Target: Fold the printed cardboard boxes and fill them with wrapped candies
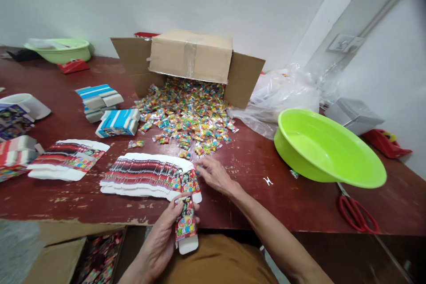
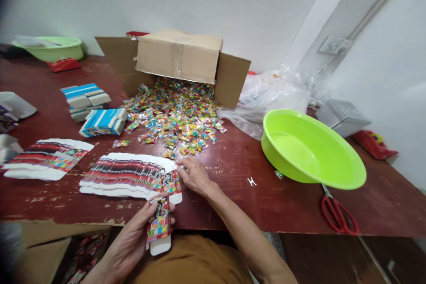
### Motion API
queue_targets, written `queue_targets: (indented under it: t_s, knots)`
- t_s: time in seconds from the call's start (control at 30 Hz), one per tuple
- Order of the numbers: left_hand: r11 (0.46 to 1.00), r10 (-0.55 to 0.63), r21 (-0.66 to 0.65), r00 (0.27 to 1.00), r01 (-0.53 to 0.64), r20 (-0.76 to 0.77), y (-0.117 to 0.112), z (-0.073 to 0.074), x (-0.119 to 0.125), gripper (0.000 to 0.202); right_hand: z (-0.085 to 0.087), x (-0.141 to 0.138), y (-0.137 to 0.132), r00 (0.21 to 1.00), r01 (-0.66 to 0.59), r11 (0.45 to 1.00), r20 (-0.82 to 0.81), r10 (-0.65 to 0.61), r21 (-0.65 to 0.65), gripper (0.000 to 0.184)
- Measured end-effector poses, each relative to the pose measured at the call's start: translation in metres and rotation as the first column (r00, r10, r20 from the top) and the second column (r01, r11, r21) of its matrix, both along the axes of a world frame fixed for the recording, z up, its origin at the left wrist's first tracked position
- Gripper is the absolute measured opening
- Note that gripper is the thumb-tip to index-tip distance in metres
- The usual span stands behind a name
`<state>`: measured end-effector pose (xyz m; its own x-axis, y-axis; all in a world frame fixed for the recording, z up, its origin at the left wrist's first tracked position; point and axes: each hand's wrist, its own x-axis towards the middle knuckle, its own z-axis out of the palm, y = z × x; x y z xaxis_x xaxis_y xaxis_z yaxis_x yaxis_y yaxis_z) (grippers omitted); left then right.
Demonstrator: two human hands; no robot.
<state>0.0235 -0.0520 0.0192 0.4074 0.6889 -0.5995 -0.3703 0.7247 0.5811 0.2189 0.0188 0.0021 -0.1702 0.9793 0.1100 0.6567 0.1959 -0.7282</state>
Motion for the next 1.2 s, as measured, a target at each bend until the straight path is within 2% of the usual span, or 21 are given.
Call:
queue_targets:
  t_s: [0.1,0.2,0.27,0.33,0.4,0.43,0.5,0.6,0.67,0.73,0.83,0.93,1.0,1.03,1.13,1.2]
  knots:
    - [1.0,-0.031,-0.001,0.998,0.031,-0.062,-0.002,-0.002,-0.022,0.045,-0.005,0.005,0.022,0.992,0.043,0.999,0.117,-0.042,-0.012,0.024]
    - [0.986,-0.094,0.118,0.975,0.12,-0.202,0.001,-0.006,-0.055,0.035,-0.014,0.002,0.025,0.979,0.071,0.997,0.195,-0.062,-0.041,0.028]
    - [0.935,-0.232,0.187,0.919,0.3,-0.318,0.002,-0.013,-0.077,0.035,-0.019,0.001,0.022,0.971,0.099,0.994,0.224,-0.085,-0.052,0.03]
    - [0.845,-0.391,0.193,0.822,0.499,-0.414,0.002,-0.021,-0.095,0.031,-0.022,0.002,0.02,0.968,0.114,0.992,0.232,-0.097,-0.06,0.028]
    - [0.77,-0.468,0.176,0.731,0.613,-0.496,0.0,-0.025,-0.105,0.026,-0.023,0.006,0.019,0.97,0.119,0.991,0.222,-0.103,-0.062,0.022]
    - [0.767,-0.462,0.169,0.715,0.619,-0.524,0.0,-0.025,-0.105,0.025,-0.023,0.009,0.019,0.971,0.123,0.991,0.212,-0.107,-0.061,0.02]
    - [0.821,-0.393,0.168,0.754,0.545,-0.526,0.003,-0.02,-0.101,0.03,-0.023,0.013,0.019,0.976,0.13,0.99,0.182,-0.119,-0.05,0.019]
    - [0.909,-0.255,0.216,0.886,0.357,-0.388,0.015,-0.007,-0.082,0.032,-0.025,0.02,0.015,0.982,0.142,0.99,0.129,-0.138,-0.023,0.014]
    - [0.923,-0.182,0.274,0.935,0.269,-0.303,0.026,-0.001,-0.067,0.03,-0.028,0.024,0.013,0.983,0.162,0.987,0.088,-0.16,-0.007,0.012]
    - [0.923,-0.135,0.315,0.953,0.22,-0.27,0.035,0.002,-0.053,0.031,-0.031,0.028,0.012,0.98,0.197,0.98,0.039,-0.197,-0.004,0.013]
    - [0.916,-0.121,0.342,0.956,0.211,-0.266,0.043,0.002,-0.036,0.034,-0.028,0.029,0.012,0.97,0.237,0.971,-0.057,-0.238,-0.02,0.014]
    - [0.898,-0.138,0.37,0.951,0.238,-0.277,0.045,0.003,-0.021,0.038,-0.011,0.021,0.006,0.97,0.183,0.983,-0.161,-0.184,-0.023,0.017]
    - [0.861,-0.172,0.415,0.937,0.293,-0.305,0.044,0.007,-0.015,0.041,0.005,0.01,-0.002,0.976,0.071,0.997,-0.21,-0.065,0.019,0.021]
    - [0.838,-0.188,0.437,0.925,0.327,-0.331,0.044,0.009,-0.013,0.042,0.014,0.004,-0.007,0.976,-0.021,0.997,-0.215,0.037,0.075,0.023]
    - [0.768,-0.234,0.471,0.875,0.434,-0.425,0.043,0.014,-0.009,0.042,0.038,-0.009,-0.018,0.96,-0.253,0.942,-0.061,0.273,0.22,0.033]
    - [0.726,-0.245,0.492,0.85,0.48,-0.467,0.043,0.015,-0.01,0.042,0.047,-0.014,-0.02,0.938,-0.348,0.91,0.085,0.337,0.227,0.033]
